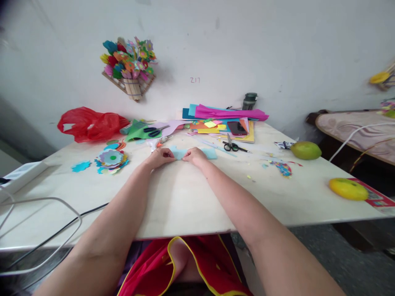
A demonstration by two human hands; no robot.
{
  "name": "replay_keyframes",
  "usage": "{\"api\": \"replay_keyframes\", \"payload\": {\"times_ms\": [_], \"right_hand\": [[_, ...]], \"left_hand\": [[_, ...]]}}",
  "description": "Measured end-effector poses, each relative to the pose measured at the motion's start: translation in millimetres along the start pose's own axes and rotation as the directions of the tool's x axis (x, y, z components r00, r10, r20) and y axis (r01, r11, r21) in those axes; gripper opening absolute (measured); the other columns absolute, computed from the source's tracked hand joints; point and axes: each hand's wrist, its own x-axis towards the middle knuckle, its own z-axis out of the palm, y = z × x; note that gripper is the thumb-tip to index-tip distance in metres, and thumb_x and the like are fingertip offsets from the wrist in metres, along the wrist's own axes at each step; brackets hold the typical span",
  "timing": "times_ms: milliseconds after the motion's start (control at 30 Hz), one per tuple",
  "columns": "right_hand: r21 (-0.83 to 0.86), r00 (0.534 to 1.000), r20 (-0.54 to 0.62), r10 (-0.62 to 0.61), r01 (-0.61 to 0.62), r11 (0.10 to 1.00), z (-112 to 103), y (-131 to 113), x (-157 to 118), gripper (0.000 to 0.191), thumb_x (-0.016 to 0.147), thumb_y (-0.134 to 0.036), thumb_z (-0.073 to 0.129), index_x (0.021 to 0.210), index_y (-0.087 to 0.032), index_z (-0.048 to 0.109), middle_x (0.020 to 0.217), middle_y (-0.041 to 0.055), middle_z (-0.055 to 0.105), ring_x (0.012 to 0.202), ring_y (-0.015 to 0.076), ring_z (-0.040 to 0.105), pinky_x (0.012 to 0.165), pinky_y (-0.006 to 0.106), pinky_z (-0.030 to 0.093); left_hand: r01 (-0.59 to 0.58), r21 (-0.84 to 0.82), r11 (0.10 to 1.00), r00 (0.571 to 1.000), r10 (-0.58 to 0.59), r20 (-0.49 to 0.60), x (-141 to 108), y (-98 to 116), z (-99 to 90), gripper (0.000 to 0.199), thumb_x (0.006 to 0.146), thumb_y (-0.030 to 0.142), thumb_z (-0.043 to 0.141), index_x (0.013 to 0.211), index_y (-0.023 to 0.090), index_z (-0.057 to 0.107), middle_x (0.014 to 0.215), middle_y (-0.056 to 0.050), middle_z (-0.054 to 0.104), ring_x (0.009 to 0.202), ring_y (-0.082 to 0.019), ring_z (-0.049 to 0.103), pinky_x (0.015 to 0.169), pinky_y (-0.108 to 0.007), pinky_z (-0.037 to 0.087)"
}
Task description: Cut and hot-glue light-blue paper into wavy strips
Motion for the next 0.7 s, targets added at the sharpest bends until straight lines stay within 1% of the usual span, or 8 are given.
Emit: {"api": "replay_keyframes", "payload": {"times_ms": [100,200,300,367,467,567,700], "right_hand": [[-0.021,0.999,0.027,0.019,-0.018,1.0,-4,-3,2,0.017,0.064,-0.033,0.07,0.074,-0.019,0.071,0.07,-0.0006,0.068,0.065,0.0118,0.059,0.055,0.019,0.04],[-0.087,0.997,0.062,0.049,-0.043,0.995,-5,-9,7,0.016,0.062,-0.032,0.07,0.07,-0.018,0.071,0.065,-0.0005,0.065,0.06,0.0119,0.057,0.052,0.02,0.039],[-0.076,0.997,0.083,-0.003,0.01,0.997,-1,-13,11,0.018,0.063,-0.032,0.07,0.072,-0.017,0.071,0.065,-0.0004,0.065,0.06,0.0117,0.056,0.053,0.021,0.04],[-0.03,0.996,0.07,-0.05,0.052,0.998,5,-12,13,0.019,0.064,-0.032,0.069,0.076,-0.017,0.071,0.068,-0.0001,0.066,0.062,0.0116,0.057,0.055,0.02,0.04],[0.007,0.997,0.043,-0.063,0.063,0.998,12,-8,13,0.02,0.067,-0.033,0.067,0.077,-0.016,0.071,0.071,0.0002,0.067,0.064,0.0117,0.057,0.057,0.02,0.041],[-0.012,0.997,0.031,-0.069,0.069,0.998,15,-7,12,0.02,0.069,-0.034,0.065,0.076,-0.016,0.071,0.071,0.0006,0.067,0.065,0.0119,0.058,0.058,0.02,0.04],[-0.058,0.999,0.006,-0.049,0.049,0.997,14,-9,11,0.022,0.07,-0.037,0.063,0.075,-0.017,0.072,0.069,0.0011,0.067,0.063,0.0122,0.058,0.056,0.02,0.039]], "left_hand": [[-0.012,0.004,1.0,1.0,0.012,-0.012,-2,1,-1.0,0.016,0.061,0.031,0.067,0.069,0.017,0.064,0.067,0.001,0.062,0.062,-0.011,0.053,0.06,-0.022,0.042],[-0.006,0.013,1.0,1.0,0.007,-0.025,-2,2,-1.2,0.014,0.062,0.029,0.066,0.068,0.016,0.064,0.067,0.0,0.061,0.062,-0.011,0.052,0.06,-0.022,0.042],[-0.001,0.003,1.0,1.0,0.001,-0.03,-2,0,0.2,0.015,0.062,0.03,0.066,0.067,0.016,0.064,0.066,0.0,0.061,0.062,-0.011,0.052,0.059,-0.022,0.041],[0.0,-0.004,1.0,0.999,0.0,-0.034,-1,-2,1.5,0.015,0.062,0.03,0.066,0.068,0.016,0.064,0.066,0.0,0.061,0.062,-0.011,0.052,0.059,-0.022,0.041],[0.003,-0.005,1.0,0.999,-0.003,-0.04,0,-4,2.3,0.017,0.062,0.032,0.066,0.069,0.016,0.065,0.067,0.0,0.062,0.063,-0.012,0.053,0.059,-0.022,0.041],[0.011,0.028,1.0,0.999,-0.009,-0.043,1,-4,0.7,0.018,0.062,0.033,0.065,0.069,0.016,0.064,0.066,0.0,0.061,0.063,-0.012,0.052,0.058,-0.022,0.041],[0.032,0.107,0.994,0.999,-0.027,-0.043,0,0,-2.9,0.017,0.062,0.033,0.064,0.068,0.017,0.064,0.064,0.0,0.06,0.061,-0.012,0.051,0.056,-0.022,0.039]]}}
